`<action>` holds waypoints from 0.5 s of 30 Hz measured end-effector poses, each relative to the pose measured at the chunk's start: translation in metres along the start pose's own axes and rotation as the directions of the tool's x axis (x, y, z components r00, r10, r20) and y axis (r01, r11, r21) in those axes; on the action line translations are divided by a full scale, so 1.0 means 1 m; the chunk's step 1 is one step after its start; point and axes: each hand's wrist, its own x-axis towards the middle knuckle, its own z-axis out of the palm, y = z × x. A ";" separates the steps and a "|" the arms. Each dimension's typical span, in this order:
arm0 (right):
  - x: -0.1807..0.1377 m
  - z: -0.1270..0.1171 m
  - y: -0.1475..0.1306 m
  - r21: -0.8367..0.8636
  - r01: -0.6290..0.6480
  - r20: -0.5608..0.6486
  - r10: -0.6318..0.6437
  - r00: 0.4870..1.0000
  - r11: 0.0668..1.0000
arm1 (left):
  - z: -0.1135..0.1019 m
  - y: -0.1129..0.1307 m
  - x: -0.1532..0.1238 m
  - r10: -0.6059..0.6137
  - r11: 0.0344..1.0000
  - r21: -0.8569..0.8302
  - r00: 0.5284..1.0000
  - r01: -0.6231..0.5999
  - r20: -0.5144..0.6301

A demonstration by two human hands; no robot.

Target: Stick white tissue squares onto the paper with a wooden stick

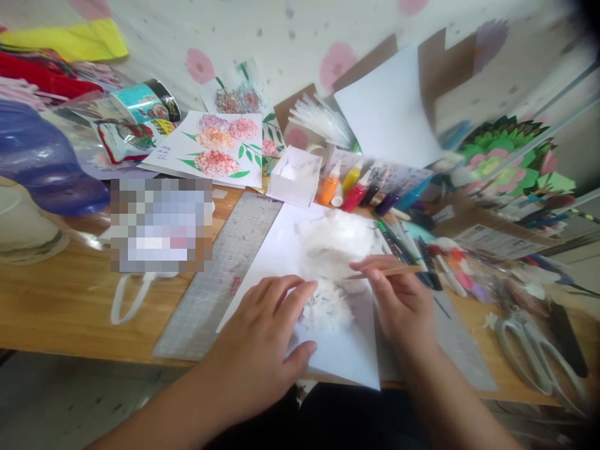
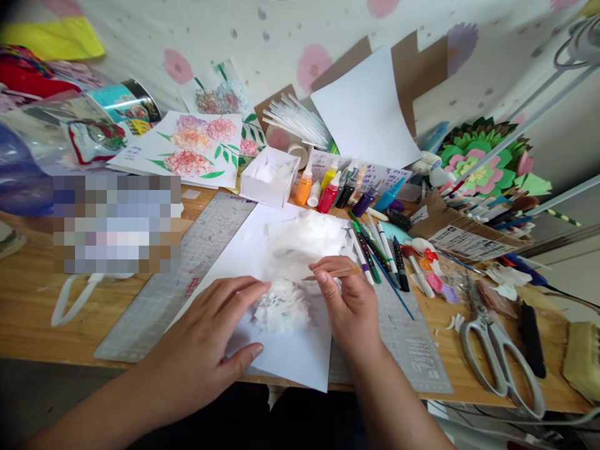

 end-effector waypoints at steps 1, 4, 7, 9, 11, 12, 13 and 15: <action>0.001 0.000 -0.001 -0.018 0.010 0.036 -0.010 0.999 1.000 | 0.001 0.000 0.000 -0.003 1.000 0.028 1.000 0.002 0.012; 0.004 0.004 -0.005 -0.012 0.056 0.120 -0.054 0.991 0.998 | 0.002 0.000 0.002 -0.006 0.998 0.063 0.999 0.004 0.035; 0.006 0.009 -0.004 -0.010 0.073 0.153 -0.071 0.986 0.997 | 0.002 0.000 0.002 -0.013 0.999 0.053 0.999 0.012 0.029; 0.005 0.010 -0.004 -0.028 0.029 0.136 -0.025 0.990 0.999 | 0.001 0.000 0.002 -0.011 0.999 0.052 0.999 0.010 0.030; 0.003 0.008 -0.006 -0.035 -0.005 0.075 0.008 0.997 0.999 | 0.001 0.000 0.001 -0.002 0.999 0.053 1.000 0.000 0.030; 0.001 0.007 -0.008 -0.031 0.004 0.043 -0.003 0.999 1.000 | 0.001 0.000 0.001 0.004 0.999 0.051 1.000 -0.005 0.027; 0.000 0.006 -0.011 -0.020 0.034 0.019 -0.034 0.999 0.999 | 0.000 0.001 0.001 0.006 0.999 0.046 1.000 -0.008 0.024; -0.002 0.005 -0.018 -0.004 0.120 0.045 -0.120 0.992 0.993 | 0.000 0.001 0.001 0.014 0.999 0.030 1.000 -0.014 0.022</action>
